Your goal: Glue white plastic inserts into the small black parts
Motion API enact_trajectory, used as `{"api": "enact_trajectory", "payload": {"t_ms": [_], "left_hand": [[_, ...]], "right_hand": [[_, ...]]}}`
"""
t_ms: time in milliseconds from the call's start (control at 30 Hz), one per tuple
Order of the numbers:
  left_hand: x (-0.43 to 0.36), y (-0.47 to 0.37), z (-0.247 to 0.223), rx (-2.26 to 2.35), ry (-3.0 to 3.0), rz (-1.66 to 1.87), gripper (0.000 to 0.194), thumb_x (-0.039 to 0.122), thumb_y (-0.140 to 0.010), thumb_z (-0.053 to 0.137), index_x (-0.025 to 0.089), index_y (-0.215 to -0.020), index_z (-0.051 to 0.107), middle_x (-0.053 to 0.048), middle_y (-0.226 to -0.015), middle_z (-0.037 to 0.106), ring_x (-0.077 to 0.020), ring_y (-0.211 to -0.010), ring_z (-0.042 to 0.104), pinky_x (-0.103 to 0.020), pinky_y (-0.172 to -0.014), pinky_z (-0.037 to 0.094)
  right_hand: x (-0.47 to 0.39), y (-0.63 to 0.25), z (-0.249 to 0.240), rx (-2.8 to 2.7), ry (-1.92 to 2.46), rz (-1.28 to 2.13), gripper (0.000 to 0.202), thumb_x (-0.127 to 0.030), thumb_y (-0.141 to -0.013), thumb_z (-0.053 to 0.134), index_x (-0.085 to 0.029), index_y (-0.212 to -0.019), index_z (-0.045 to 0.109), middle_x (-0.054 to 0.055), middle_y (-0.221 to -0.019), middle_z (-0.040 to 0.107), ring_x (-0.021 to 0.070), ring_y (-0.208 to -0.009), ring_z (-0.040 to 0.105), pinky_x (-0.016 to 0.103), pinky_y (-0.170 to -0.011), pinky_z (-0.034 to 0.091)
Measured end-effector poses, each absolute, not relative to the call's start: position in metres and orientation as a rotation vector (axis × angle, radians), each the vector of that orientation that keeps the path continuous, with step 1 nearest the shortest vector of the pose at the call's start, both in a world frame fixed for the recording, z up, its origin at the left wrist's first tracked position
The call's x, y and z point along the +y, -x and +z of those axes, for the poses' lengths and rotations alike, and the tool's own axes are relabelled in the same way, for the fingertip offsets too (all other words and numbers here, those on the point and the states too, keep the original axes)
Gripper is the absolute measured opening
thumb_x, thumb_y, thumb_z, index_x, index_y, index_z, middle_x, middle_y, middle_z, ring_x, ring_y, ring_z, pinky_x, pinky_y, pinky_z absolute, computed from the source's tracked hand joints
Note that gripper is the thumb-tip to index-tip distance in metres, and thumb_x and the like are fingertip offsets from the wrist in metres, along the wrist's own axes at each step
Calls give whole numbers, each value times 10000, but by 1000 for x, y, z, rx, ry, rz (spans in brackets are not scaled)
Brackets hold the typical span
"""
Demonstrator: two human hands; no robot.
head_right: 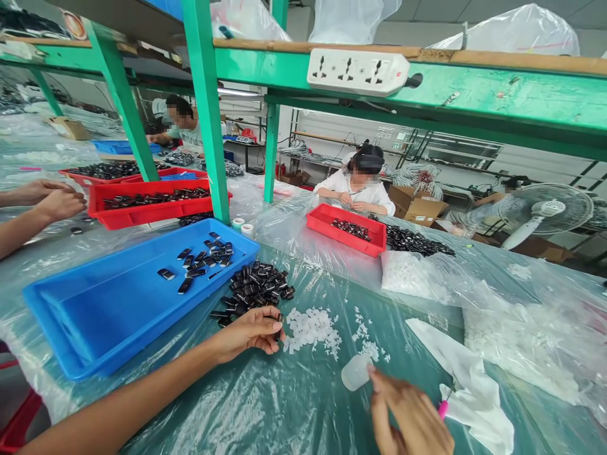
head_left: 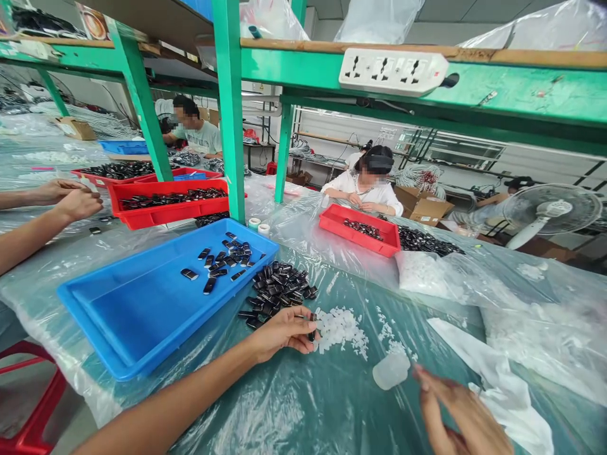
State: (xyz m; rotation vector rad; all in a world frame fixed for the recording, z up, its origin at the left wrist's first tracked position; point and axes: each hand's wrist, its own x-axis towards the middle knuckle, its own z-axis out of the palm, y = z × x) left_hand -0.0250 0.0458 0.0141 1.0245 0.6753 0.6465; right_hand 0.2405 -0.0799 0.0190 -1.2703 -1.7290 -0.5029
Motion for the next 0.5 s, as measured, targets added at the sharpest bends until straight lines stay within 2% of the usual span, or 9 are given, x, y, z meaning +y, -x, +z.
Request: {"api": "enact_trajectory", "payload": {"t_ms": [67, 200, 333, 500], "left_hand": [[45, 24, 11, 683, -1050, 660, 380, 396, -703, 721, 148, -886, 498, -71, -787, 681, -100, -550, 600, -223, -558, 483], [45, 25, 11, 721, -1059, 683, 445, 430, -716, 701, 129, -1002, 540, -79, -778, 687, -100, -533, 595, -221, -552, 484], [44, 26, 13, 732, -1003, 718, 438, 466, -762, 646, 114, -1017, 600, -111, -883, 688, -151, -692, 664, -254, -669, 521], [43, 27, 13, 713, -964, 736, 463, 469, -801, 604, 111, -1094, 602, -133, -913, 692, -194, -770, 680, -300, -734, 528]], "right_hand": [[-77, -255, 22, -1570, 1515, -558, 177, -196, -811, 565, -234, -940, 681, 27, -811, 710, 182, -679, 656, 275, -561, 480], [-73, -286, 26, -1354, 2015, -539, 249, -362, -820, 525, -248, -952, 704, 39, -908, 715, 138, -436, 596, 256, -383, 436], [-71, -308, 22, -1424, 2153, -487, 245, -360, -758, 554, -287, -914, 727, 51, -798, 722, 171, -407, 586, 256, -322, 384], [-68, -321, 11, -1463, 2249, -360, 212, -346, -698, 594, -303, -845, 740, 28, -647, 697, 186, -354, 542, 290, -353, 388]]}}
